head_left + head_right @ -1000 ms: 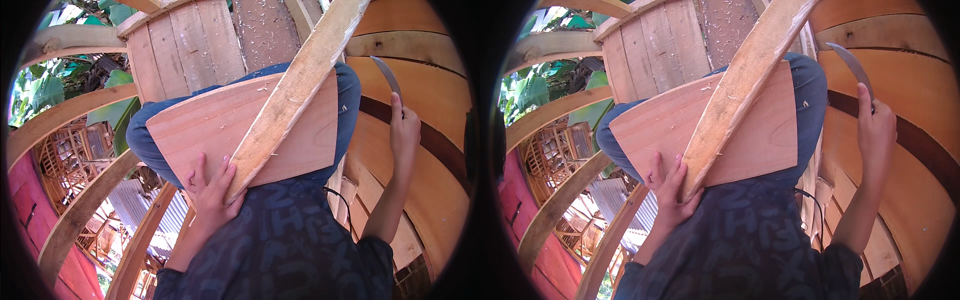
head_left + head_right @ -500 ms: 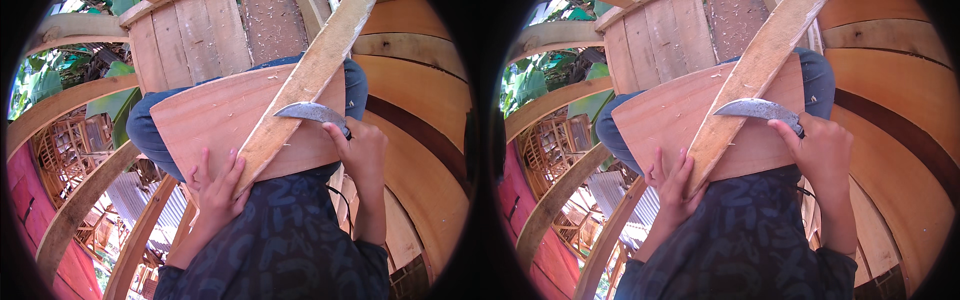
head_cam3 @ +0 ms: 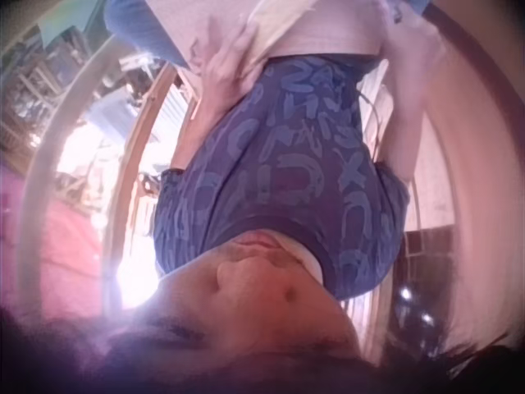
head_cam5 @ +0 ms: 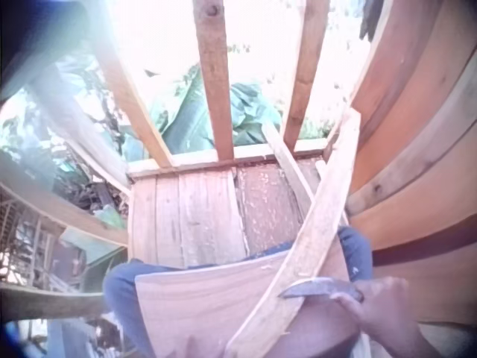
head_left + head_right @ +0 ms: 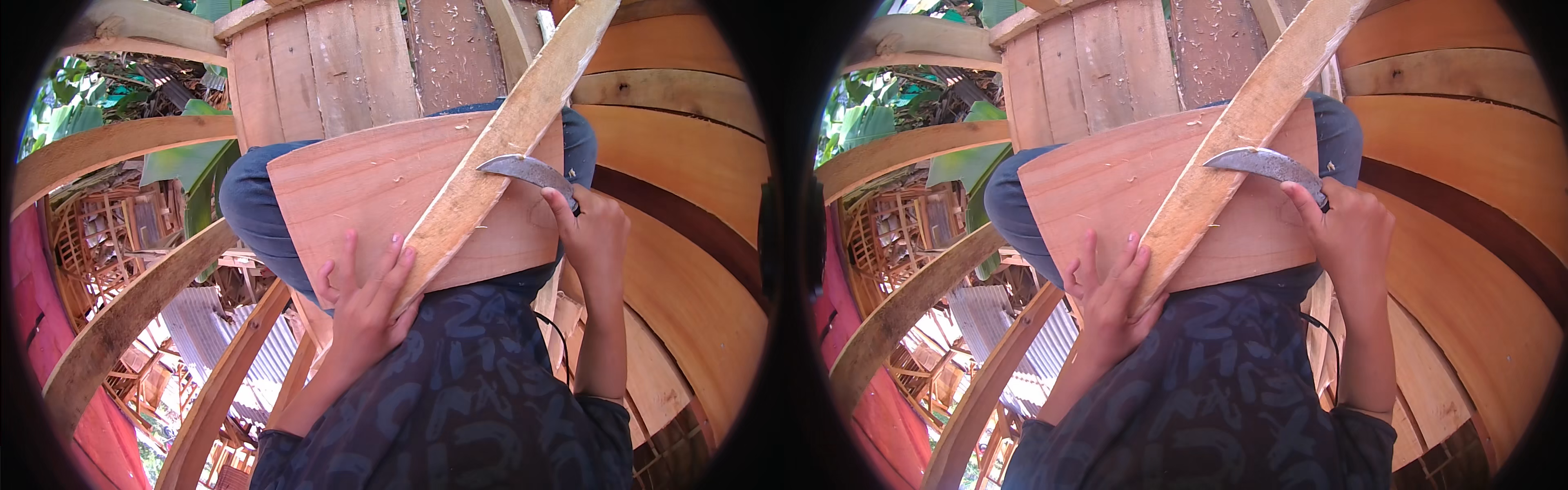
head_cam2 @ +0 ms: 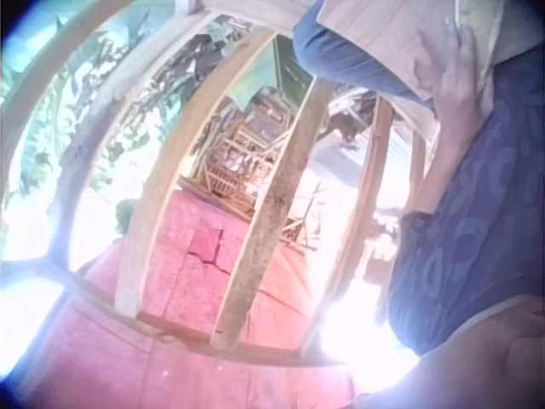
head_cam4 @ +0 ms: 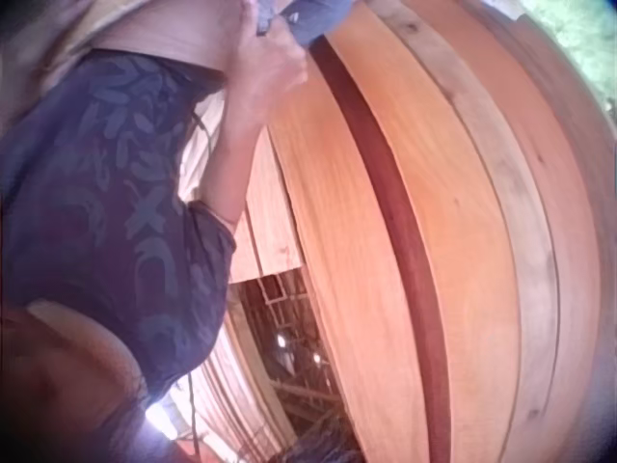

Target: The person sits cross-legged on a wooden platform and uses a curved knife to shave thin strips from a long wooden plank resting on their lap. They repeatedly scrape the blade along the plank's surface, producing wood shavings that fall onto the platform.

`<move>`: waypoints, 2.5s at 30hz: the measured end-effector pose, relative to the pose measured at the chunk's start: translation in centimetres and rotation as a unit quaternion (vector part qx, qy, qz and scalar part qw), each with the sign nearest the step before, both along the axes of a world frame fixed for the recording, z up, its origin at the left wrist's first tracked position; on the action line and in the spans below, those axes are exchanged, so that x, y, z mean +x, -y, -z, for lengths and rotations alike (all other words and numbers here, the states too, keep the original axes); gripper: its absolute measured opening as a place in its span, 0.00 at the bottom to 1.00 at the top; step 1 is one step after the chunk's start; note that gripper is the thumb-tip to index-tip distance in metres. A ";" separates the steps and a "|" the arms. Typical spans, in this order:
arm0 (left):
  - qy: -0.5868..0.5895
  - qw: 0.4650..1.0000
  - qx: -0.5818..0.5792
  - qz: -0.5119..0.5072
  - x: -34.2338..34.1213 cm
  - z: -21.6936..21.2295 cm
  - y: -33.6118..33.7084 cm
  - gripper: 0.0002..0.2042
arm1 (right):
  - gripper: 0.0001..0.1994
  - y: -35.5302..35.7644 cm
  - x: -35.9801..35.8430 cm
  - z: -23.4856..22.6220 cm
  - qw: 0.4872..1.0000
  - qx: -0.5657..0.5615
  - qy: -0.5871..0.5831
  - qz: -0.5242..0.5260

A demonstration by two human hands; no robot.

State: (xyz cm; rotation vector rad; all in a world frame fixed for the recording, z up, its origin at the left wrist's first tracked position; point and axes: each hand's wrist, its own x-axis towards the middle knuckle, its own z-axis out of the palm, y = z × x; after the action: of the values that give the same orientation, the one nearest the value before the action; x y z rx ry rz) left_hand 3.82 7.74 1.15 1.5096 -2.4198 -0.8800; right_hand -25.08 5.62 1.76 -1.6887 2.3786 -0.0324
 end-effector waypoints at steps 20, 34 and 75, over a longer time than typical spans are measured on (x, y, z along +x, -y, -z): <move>-0.039 0.999 -0.001 -0.003 0.3 0.4 0.0 0.38 | 0.33 0.9 0.0 0.1 0.999 0.016 -0.030 0.033; -0.027 1.000 -0.006 0.001 0.3 0.4 -0.3 0.36 | 0.31 1.1 0.7 -1.0 0.999 0.025 -0.026 -0.018; -0.033 0.999 0.010 -0.030 -0.6 0.5 -0.2 0.36 | 0.28 -1.6 -1.5 0.2 0.985 0.057 0.123 0.108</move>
State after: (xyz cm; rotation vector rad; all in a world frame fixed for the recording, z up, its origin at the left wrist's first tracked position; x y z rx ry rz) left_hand 3.26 7.93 0.66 1.5268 -2.3125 -0.9296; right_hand -26.62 7.17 1.61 -1.2889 2.3158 -0.1299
